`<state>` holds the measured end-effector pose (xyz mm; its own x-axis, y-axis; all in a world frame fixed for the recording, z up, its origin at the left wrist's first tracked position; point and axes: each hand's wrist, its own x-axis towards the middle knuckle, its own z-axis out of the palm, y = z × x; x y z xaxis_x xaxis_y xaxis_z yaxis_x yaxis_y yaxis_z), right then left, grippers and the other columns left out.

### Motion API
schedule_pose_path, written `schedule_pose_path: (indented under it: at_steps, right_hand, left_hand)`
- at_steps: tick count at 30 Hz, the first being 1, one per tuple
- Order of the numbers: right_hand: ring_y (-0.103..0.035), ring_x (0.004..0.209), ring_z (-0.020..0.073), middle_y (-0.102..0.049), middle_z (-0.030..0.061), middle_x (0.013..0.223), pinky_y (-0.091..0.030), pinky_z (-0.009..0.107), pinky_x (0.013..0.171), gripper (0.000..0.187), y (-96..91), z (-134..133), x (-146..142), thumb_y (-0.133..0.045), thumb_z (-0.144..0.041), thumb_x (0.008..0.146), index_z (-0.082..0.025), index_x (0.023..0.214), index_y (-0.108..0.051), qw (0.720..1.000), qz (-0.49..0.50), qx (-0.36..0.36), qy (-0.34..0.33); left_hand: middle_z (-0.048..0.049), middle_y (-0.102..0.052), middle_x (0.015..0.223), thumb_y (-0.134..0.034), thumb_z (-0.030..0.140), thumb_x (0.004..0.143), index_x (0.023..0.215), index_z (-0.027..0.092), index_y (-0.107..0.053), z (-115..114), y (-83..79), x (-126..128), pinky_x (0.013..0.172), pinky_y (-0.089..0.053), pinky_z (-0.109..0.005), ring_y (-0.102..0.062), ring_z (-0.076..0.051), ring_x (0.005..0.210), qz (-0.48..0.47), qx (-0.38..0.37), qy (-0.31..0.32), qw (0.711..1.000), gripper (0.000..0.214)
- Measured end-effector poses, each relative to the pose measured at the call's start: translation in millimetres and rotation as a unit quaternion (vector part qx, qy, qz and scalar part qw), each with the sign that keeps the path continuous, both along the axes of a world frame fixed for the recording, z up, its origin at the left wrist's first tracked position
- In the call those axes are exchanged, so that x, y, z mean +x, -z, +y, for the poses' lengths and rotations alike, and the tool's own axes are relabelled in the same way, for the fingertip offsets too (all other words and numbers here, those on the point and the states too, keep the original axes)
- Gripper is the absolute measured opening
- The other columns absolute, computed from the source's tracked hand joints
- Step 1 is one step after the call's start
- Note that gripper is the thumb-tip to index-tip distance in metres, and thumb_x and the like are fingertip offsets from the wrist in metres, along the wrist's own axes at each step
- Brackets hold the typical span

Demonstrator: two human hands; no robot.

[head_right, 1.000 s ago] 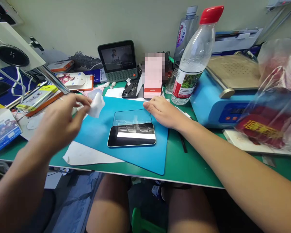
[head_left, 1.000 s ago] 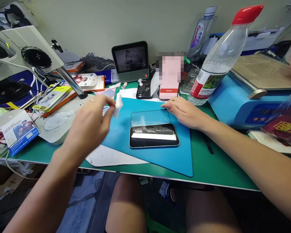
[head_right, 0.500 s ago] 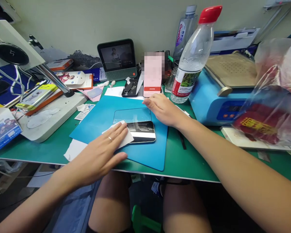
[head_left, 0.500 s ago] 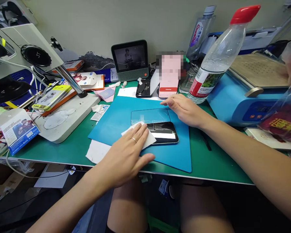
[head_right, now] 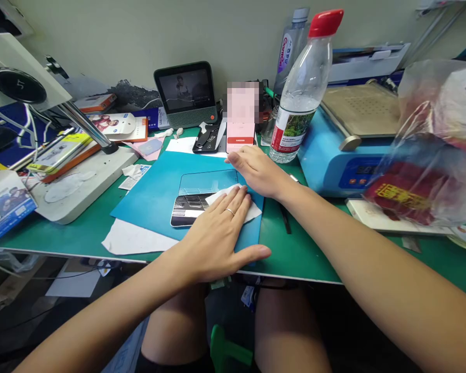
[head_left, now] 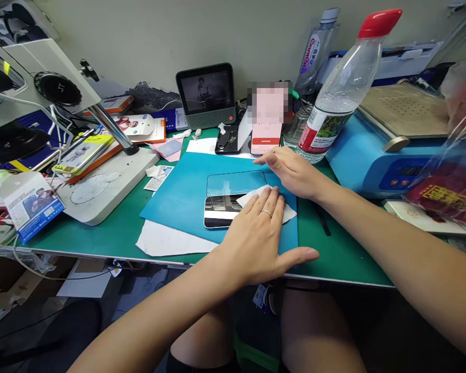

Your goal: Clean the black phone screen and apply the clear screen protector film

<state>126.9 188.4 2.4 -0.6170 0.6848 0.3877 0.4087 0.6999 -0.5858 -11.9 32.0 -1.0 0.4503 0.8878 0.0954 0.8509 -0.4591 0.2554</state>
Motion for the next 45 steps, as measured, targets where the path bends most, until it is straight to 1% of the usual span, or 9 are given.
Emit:
schedule_pose_path:
  at_steps: [3, 10, 16, 22, 26, 31, 34, 39, 45]
  right_hand:
    - [-0.065, 0.119, 0.0303, -0.075, 0.0152, 0.118, -0.044, 0.047, 0.11, 0.087, 0.7, 1, 1, -0.02, -0.083, 0.097, -0.02, 0.109, -0.079, 1.0, 0.002, 0.002, -0.004]
    - [-0.065, 0.117, 0.0313, -0.075, 0.016, 0.116, -0.045, 0.05, 0.108, 0.086, 0.3, 1, 1, -0.02, -0.081, 0.098, -0.019, 0.109, -0.078, 1.0, 0.004, -0.003, -0.007]
    - [-0.064, 0.117, 0.032, -0.074, 0.0157, 0.116, -0.046, 0.049, 0.106, 0.089, -2.2, 0, 1, -0.018, -0.085, 0.095, -0.02, 0.104, -0.078, 1.0, -0.01, -0.014, 0.002]
    - [-0.06, 0.126, 0.0325, -0.073, 0.0149, 0.126, -0.041, 0.049, 0.113, 0.092, -3.7, -4, 2, -0.014, -0.083, 0.096, -0.02, 0.114, -0.078, 0.999, 0.006, -0.038, 0.001]
    - [-0.061, 0.126, 0.0333, -0.074, 0.0154, 0.124, -0.042, 0.05, 0.113, 0.098, -4.7, -7, -1, -0.01, -0.086, 0.092, -0.019, 0.111, -0.079, 0.998, 0.019, -0.054, 0.001]
    - [-0.062, 0.124, 0.0353, -0.074, 0.0164, 0.121, -0.042, 0.052, 0.113, 0.099, -5.0, -8, -4, -0.011, -0.089, 0.09, -0.019, 0.108, -0.079, 0.998, 0.025, -0.053, -0.003]
    - [-0.062, 0.125, 0.0356, -0.074, 0.0162, 0.122, -0.04, 0.053, 0.114, 0.1, -5.2, -9, -3, -0.011, -0.089, 0.09, -0.019, 0.107, -0.08, 0.998, 0.03, -0.049, 0.002]
    - [-0.061, 0.127, 0.0357, -0.074, 0.0166, 0.124, -0.039, 0.053, 0.116, 0.104, -5.0, -9, -3, -0.007, -0.09, 0.089, -0.018, 0.109, -0.08, 0.998, 0.024, -0.054, 0.004]
    - [-0.059, 0.131, 0.0351, -0.074, 0.0143, 0.127, -0.038, 0.054, 0.119, 0.107, -3.0, -6, -3, -0.002, -0.09, 0.088, -0.021, 0.11, -0.08, 0.999, 0.016, -0.049, -0.002]
  left_hand:
    - [-0.0217, -0.023, 0.173, -0.028, 0.08, 0.1, 0.163, -0.001, -0.03, -11, 1.4, -16, 0.135, -0.019, -0.047, -0.014, -0.032, 0.164, 0.004, 0.01, -0.028, 1.0, 0.103]
    - [-0.024, -0.023, 0.172, -0.026, 0.067, 0.107, 0.163, 0.0, -0.03, -42, 2.5, -72, 0.13, -0.028, -0.057, -0.018, -0.036, 0.162, 0.061, 0.02, -0.101, 0.993, 0.088]
    - [-0.0258, -0.022, 0.173, -0.031, 0.063, 0.107, 0.166, 0.004, -0.021, -65, 9.2, -84, 0.129, -0.031, -0.059, -0.017, -0.035, 0.163, 0.08, 0.038, -0.118, 0.989, 0.084]
    - [-0.0257, -0.022, 0.173, -0.037, 0.063, 0.105, 0.168, 0.007, -0.016, -90, 14.7, -72, 0.126, -0.037, -0.06, -0.019, -0.038, 0.162, 0.109, 0.072, -0.133, 0.982, 0.087]
    - [-0.0263, -0.026, 0.171, -0.036, 0.063, 0.106, 0.166, 0.003, -0.022, -94, 15.4, -59, 0.123, -0.042, -0.057, -0.023, -0.037, 0.161, 0.129, 0.103, -0.119, 0.979, 0.087]
    - [-0.0257, -0.028, 0.169, -0.031, 0.071, 0.104, 0.163, -0.002, -0.032, -78, 6.5, -32, 0.124, -0.041, -0.055, -0.025, -0.038, 0.16, 0.104, 0.076, -0.067, 0.989, 0.094]
    - [-0.0239, -0.026, 0.17, -0.027, 0.073, 0.104, 0.163, -0.002, -0.032, -66, 1.7, -12, 0.128, -0.036, -0.052, -0.023, -0.036, 0.16, 0.073, 0.048, -0.056, 0.995, 0.096]
    - [-0.0264, -0.022, 0.17, -0.024, 0.072, 0.104, 0.162, -0.004, -0.032, -49, 0.0, 15, 0.131, -0.027, -0.052, -0.016, -0.037, 0.161, 0.038, 0.025, -0.054, 0.998, 0.096]
    - [-0.0302, -0.026, 0.168, -0.025, 0.072, 0.105, 0.16, -0.007, -0.034, -21, -4.1, 27, 0.132, -0.024, -0.051, -0.019, -0.039, 0.161, 0.045, 0.009, -0.084, 0.995, 0.097]
